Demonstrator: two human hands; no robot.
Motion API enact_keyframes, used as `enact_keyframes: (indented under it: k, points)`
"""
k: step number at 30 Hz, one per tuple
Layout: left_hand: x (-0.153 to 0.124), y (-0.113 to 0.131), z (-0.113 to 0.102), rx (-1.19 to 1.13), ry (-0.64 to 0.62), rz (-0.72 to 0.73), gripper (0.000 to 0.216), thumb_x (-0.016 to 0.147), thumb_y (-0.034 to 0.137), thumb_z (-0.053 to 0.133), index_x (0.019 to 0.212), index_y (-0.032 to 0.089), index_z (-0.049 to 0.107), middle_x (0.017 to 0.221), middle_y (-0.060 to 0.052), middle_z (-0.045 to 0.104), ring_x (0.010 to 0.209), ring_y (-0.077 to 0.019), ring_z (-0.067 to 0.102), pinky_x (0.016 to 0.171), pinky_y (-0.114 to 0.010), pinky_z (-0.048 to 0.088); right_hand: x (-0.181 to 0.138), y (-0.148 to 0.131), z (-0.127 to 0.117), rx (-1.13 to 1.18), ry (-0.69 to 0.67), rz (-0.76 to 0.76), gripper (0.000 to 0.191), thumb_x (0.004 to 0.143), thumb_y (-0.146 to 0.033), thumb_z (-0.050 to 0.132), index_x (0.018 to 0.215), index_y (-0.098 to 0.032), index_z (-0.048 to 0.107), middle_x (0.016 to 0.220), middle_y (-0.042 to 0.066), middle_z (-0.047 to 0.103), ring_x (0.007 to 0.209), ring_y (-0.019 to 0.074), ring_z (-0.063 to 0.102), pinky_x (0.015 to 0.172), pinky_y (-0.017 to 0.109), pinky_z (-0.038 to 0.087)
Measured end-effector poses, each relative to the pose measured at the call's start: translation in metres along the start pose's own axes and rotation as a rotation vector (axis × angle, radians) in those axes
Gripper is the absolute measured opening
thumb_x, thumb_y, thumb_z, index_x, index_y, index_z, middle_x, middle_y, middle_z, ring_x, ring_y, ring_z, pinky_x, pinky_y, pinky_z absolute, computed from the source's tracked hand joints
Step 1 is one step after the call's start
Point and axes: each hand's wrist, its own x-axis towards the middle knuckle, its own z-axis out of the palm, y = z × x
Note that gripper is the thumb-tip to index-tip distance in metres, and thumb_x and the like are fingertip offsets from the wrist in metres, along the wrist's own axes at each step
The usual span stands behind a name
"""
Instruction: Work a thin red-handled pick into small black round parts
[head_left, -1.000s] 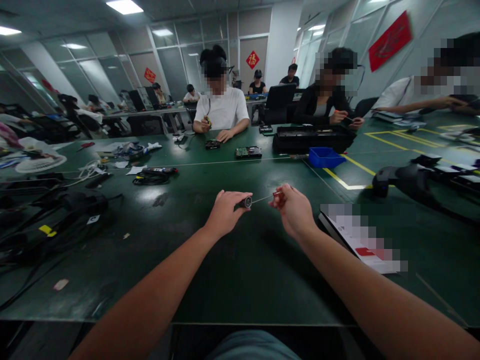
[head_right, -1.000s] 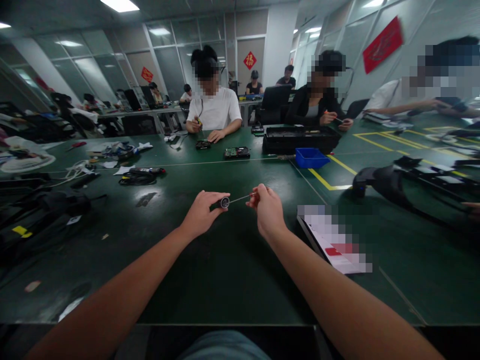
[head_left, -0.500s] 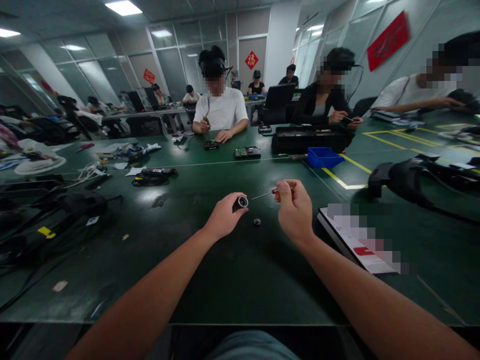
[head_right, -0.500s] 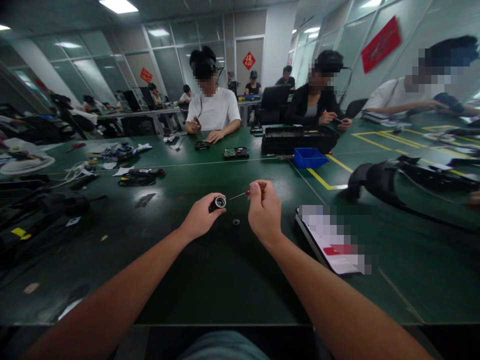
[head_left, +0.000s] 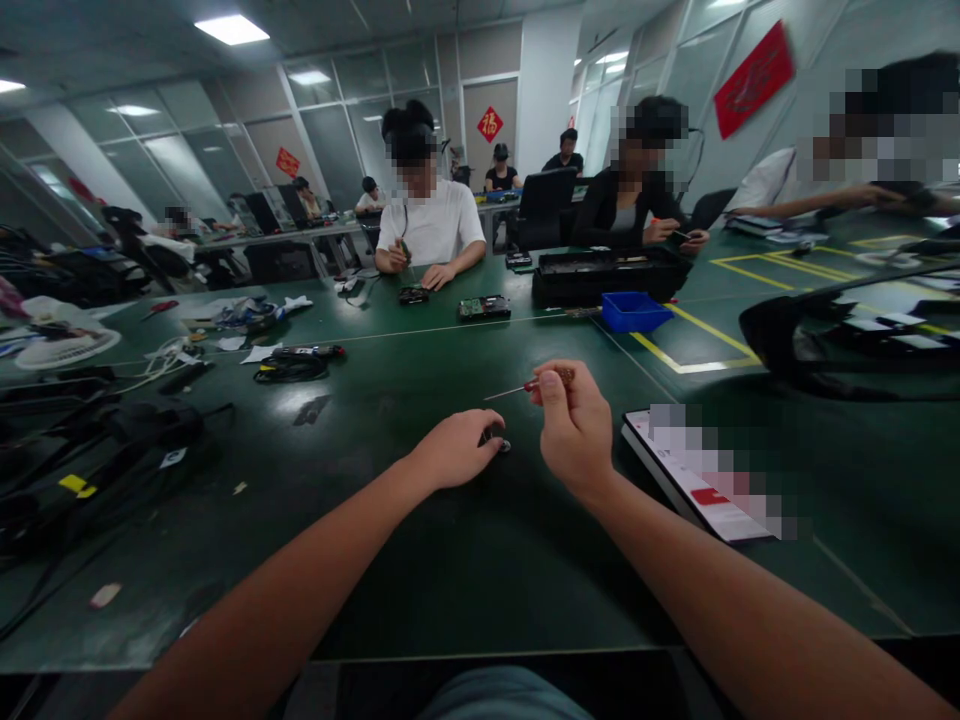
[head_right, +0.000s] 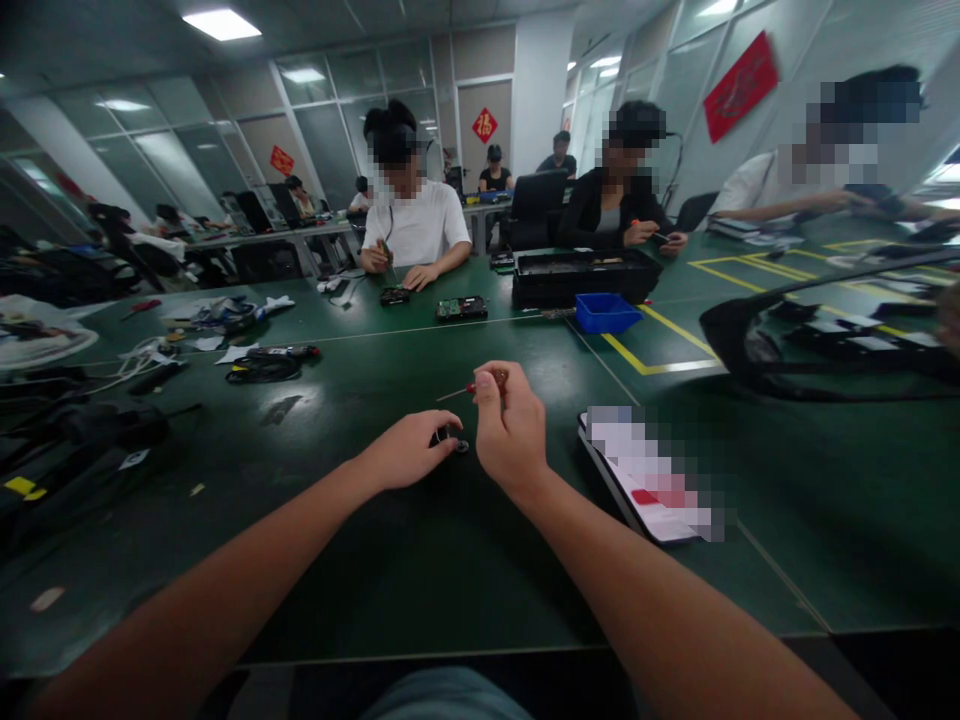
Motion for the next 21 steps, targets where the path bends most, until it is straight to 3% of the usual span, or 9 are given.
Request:
enact_keyframes:
  k: [5,9,15,21]
  points:
    - [0.009,0.0,0.011,0.251,-0.091,0.032,0.026,0.089,0.041,0.062,0.108,0.026,0.07,0.093,-0.007,0.069,0.082,-0.0263,0.066,0.072,-0.035,0.05,0.0,0.0,0.0,0.003,-0.029,-0.002,0.018,0.102,-0.034,0.043,0.099,-0.024,0.058,0.08,0.0,0.068,0.071,0.0167,0.064,0.067,0.033,0.048]
    - [0.011,0.0,0.01,0.251,-0.088,0.013,0.02,0.09,0.04,0.063,0.1,0.024,0.069,0.091,-0.007,0.07,0.081,-0.0253,0.066,0.072,-0.033,0.049,0.0,0.001,0.0,-0.008,-0.024,0.01,0.018,0.102,-0.035,0.044,0.099,-0.025,0.059,0.079,0.0,0.068,0.071,0.0174,0.064,0.068,0.034,0.048]
    - [0.002,-0.019,-0.016,-0.201,0.036,-0.107,0.021,0.086,0.036,0.063,0.1,0.02,0.068,0.093,-0.005,0.07,0.079,-0.0196,0.064,0.07,-0.031,0.049,-0.001,0.002,0.0,0.015,-0.017,0.008,0.02,0.102,-0.037,0.043,0.1,-0.025,0.059,0.078,0.0,0.067,0.071,0.0178,0.064,0.067,0.034,0.048]
    - [-0.04,-0.065,-0.057,-0.841,0.29,-0.409,0.024,0.08,0.028,0.061,0.098,0.014,0.069,0.083,-0.005,0.064,0.058,-0.0107,0.051,0.052,-0.023,0.037,-0.003,0.001,0.0,0.011,-0.045,0.015,0.02,0.102,-0.036,0.044,0.101,-0.025,0.059,0.078,0.0,0.066,0.071,0.0174,0.064,0.067,0.033,0.048]
